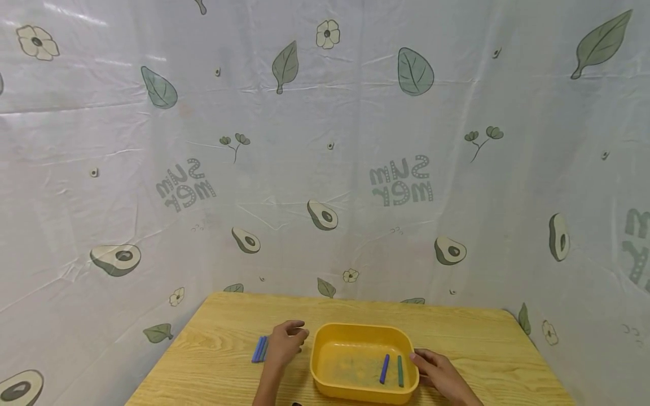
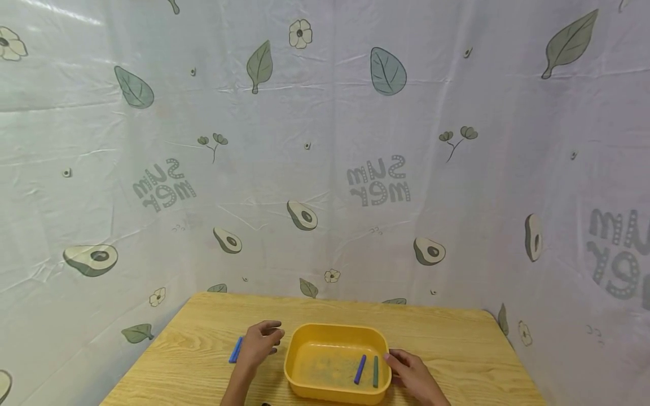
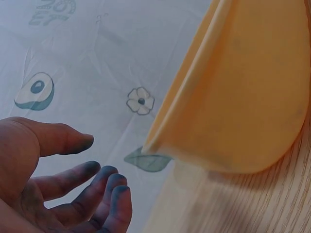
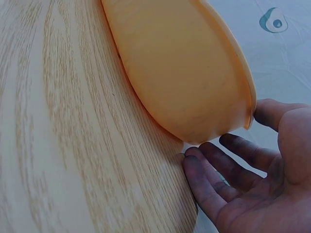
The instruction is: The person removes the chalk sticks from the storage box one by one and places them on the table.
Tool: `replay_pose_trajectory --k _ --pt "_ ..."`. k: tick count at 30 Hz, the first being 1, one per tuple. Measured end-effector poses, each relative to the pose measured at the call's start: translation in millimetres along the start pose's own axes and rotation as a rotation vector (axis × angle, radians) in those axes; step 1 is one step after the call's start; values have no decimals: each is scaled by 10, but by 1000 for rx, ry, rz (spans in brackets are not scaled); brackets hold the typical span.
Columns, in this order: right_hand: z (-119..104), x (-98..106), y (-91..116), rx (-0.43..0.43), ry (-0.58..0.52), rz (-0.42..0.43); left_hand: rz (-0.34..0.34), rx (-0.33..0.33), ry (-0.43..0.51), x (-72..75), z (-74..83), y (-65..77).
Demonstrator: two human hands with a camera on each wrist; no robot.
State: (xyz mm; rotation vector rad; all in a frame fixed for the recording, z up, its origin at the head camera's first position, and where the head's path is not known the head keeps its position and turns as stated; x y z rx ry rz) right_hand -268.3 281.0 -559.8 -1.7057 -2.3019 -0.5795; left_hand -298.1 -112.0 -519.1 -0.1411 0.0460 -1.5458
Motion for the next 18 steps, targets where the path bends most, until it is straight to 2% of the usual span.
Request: replay_pose_trajectory --k 9,14,18 --pt "3 6 17 33 -12 -19 -11 14 13 -164 21 7" --pt "10 7 8 22 -22 -16 -15 1 35 -233 67 29" --pt "25 13 -5 23 -29 -25 -47 -5 46 -312 101 38"
Point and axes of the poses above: each hand's wrist, its own y-axis away from the middle knuckle, its own x-axis out of the back of the hand, z = x × y, the point moved 1 cm from there along -y, towards the middle knuckle, and after that the axes turned 15 degrees about y, right-handed, at the moved point
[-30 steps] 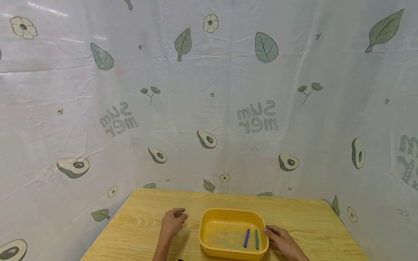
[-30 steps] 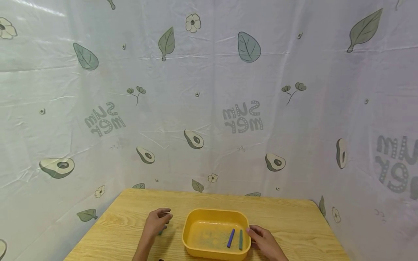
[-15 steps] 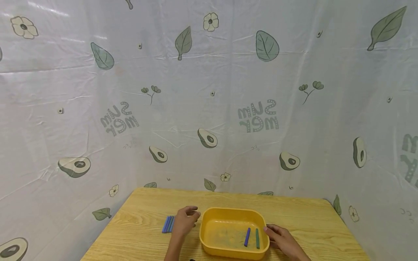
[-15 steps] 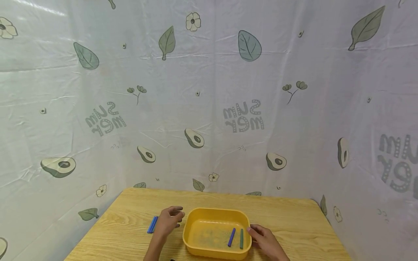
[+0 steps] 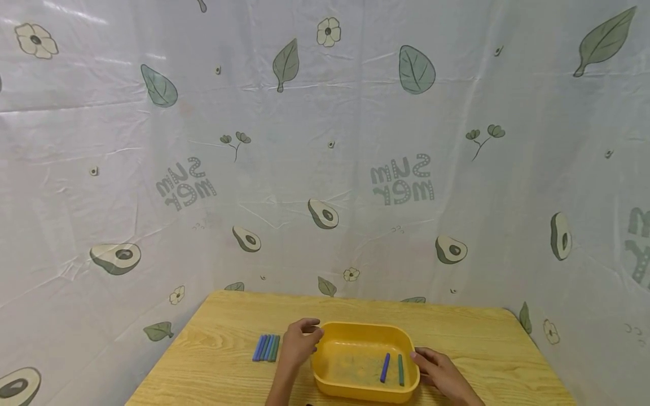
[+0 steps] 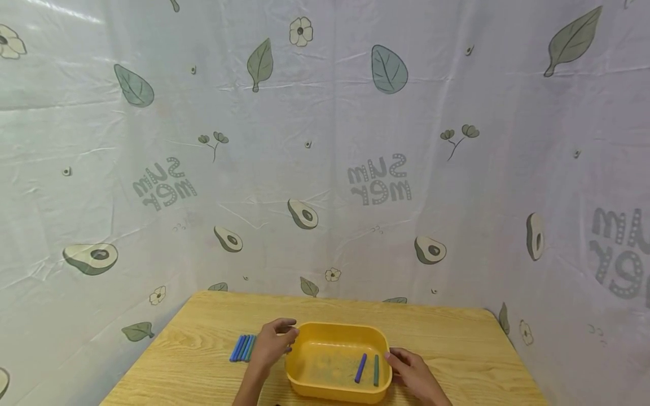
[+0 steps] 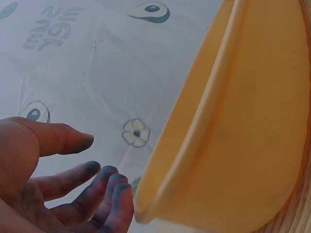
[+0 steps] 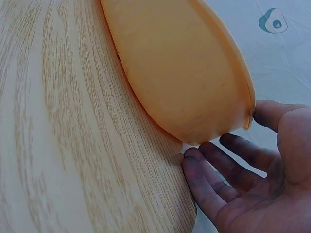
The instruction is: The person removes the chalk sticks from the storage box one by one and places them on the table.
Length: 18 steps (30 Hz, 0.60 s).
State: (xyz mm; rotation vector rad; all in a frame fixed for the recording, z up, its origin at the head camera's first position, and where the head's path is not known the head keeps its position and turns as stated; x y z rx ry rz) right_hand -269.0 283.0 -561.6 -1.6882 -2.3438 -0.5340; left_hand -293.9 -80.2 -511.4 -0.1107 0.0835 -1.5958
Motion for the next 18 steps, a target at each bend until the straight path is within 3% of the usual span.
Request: replay_pose_trajectory --k 10,18 --pt "-10 22 3 7 4 8 -129 58 39 -372 37 0" --pt "4 -3 -24 -26 17 12 -136 92 61 -508 29 -6"
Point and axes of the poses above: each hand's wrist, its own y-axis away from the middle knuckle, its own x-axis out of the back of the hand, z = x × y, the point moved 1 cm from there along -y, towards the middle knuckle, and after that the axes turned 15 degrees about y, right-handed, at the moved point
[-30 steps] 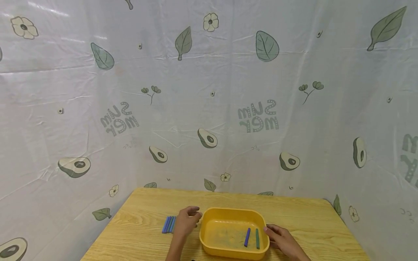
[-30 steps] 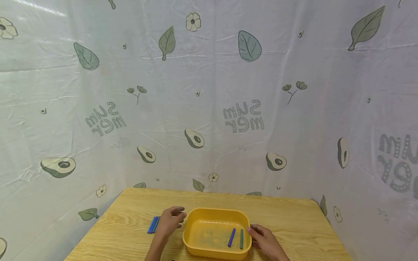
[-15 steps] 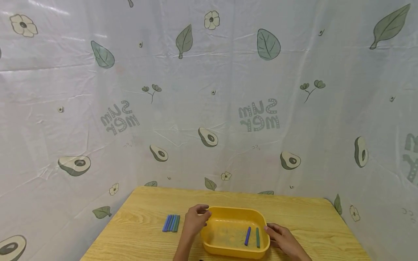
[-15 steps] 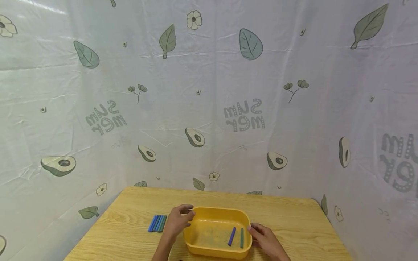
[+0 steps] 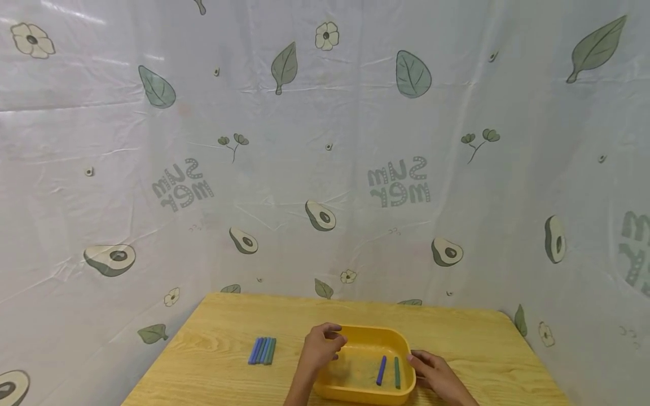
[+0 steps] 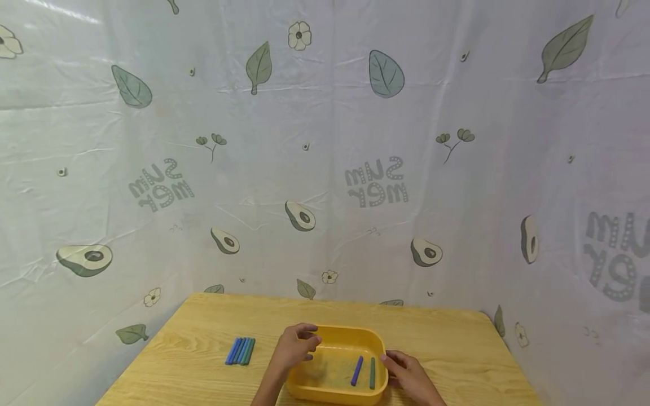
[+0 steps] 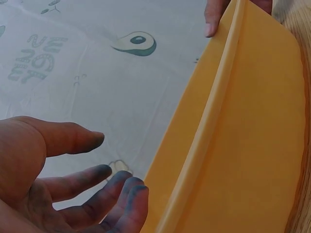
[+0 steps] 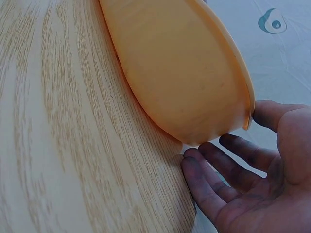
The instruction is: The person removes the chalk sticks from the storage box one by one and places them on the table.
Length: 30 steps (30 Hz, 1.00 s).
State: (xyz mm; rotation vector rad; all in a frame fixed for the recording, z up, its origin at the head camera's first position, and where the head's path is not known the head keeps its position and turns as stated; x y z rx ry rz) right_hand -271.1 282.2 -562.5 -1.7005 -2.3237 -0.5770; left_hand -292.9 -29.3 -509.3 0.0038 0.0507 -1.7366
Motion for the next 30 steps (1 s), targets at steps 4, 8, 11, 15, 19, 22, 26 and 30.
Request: replay_pose_trajectory --k 4,8,11,15,19,22,26,30 --pt "-4 -5 -6 -2 6 10 -3 -7 -8 -28 -5 -13" --pt "-5 2 -6 -4 9 12 -11 -5 -14 -78 -19 -27" --pt "-1 5 -6 -14 7 13 -15 1 -12 -129 -45 -41" --pt "-6 2 -4 -18 2 13 -22 22 -2 -200 -89 -62" --pt "-7 -3 -5 -17 -4 5 -27 39 -22 -257 -123 -72" --pt "5 -9 -8 -20 -9 6 -30 41 -50 -305 -146 -82" --pt "6 -18 -2 -20 -7 12 -46 56 -64 -387 -181 -99" --pt "-3 -27 1 -33 -1 22 -71 88 -70 -471 -214 -111"
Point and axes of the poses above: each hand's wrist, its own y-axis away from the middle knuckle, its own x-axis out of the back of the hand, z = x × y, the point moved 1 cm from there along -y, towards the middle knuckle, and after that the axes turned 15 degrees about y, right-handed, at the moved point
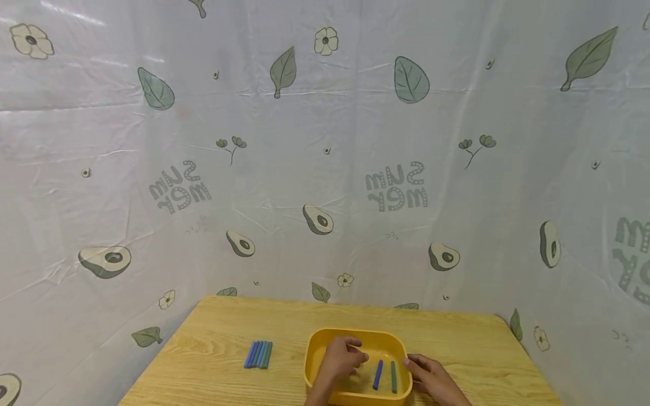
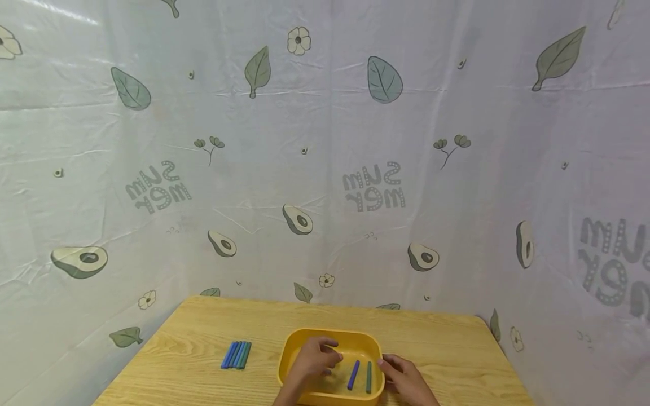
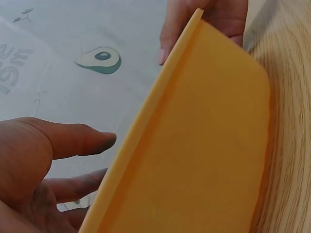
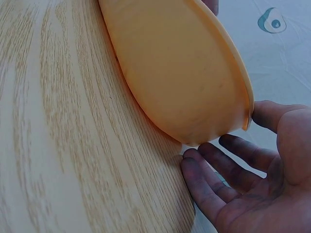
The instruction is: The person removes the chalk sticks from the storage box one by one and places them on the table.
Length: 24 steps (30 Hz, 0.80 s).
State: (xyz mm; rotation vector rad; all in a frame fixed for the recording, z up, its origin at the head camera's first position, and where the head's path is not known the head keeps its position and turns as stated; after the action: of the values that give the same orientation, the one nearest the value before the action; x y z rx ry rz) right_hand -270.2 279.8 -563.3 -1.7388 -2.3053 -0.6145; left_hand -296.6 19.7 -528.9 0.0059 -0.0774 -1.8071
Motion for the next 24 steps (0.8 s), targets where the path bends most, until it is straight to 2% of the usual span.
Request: replay_pose_trajectory --k 5,11,15,24 --pt "8 -9 -11 -23 17 28 -19 35 -14 -85 -13 -34" --pt "-9 -5 -10 -15 17 16 -18 46 -6 -177 -48 -80" --pt "-5 1 -8 -16 15 12 -11 34 -23 -243 -77 -90" --pt "25 13 -28 -4 7 -6 35 -28 -132 -387 -119 -107"
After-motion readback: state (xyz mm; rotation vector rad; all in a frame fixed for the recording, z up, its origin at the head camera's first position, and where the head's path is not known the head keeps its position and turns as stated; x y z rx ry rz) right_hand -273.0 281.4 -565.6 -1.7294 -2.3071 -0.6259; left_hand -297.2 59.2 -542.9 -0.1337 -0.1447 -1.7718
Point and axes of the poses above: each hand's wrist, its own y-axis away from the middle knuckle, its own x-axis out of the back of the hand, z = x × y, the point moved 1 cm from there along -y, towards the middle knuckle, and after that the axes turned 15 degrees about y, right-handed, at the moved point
